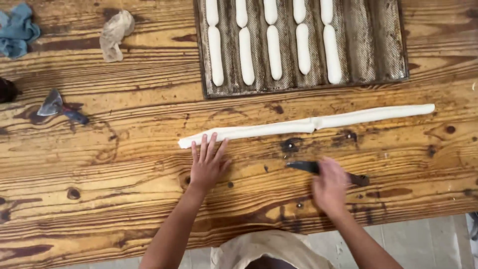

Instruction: Shaping dough into baguettes and arranging them on a baking tray

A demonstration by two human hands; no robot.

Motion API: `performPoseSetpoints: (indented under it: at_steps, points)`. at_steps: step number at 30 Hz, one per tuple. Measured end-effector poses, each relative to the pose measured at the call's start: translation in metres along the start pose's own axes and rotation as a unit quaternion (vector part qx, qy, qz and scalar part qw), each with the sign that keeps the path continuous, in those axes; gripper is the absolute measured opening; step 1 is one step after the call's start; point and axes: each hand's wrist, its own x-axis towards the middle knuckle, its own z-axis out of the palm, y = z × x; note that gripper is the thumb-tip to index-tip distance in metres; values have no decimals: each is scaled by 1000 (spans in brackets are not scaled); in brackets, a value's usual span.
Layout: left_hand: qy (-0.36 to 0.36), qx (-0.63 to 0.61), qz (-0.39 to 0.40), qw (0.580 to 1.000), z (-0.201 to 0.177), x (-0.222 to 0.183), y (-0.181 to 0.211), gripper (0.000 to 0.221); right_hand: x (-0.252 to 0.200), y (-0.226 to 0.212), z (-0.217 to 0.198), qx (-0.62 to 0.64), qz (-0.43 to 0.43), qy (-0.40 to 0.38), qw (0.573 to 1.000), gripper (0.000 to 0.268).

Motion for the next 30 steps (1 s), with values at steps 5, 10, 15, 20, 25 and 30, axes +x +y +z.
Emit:
performPoseSetpoints:
  at_steps: [5,10,15,20,25,30]
  points:
    - [3,18,-49,999,58,27,-3,80,103,-40,51,-83,-32,-338,937,73]
    - [-62,17,-40,997,69,83,-39,56,149,-3,96,-98,-90,-225,965,74]
    - [-325,-177,-53,927,-16,122,-54,55,199,21,114,-104,-84,-297,945,45]
    - [-395,-177,-73,898,-117,64,-105,46,188,-82,28,45,-50,-459,886,41]
    - [-377,-174,-130,901,-116,-69,-120,44,96,-147,45,119,-110,-417,894,41]
    - [-207,-172,-56,961,-106,-132,-9,76,13,-271,47,50,-128,-362,922,63]
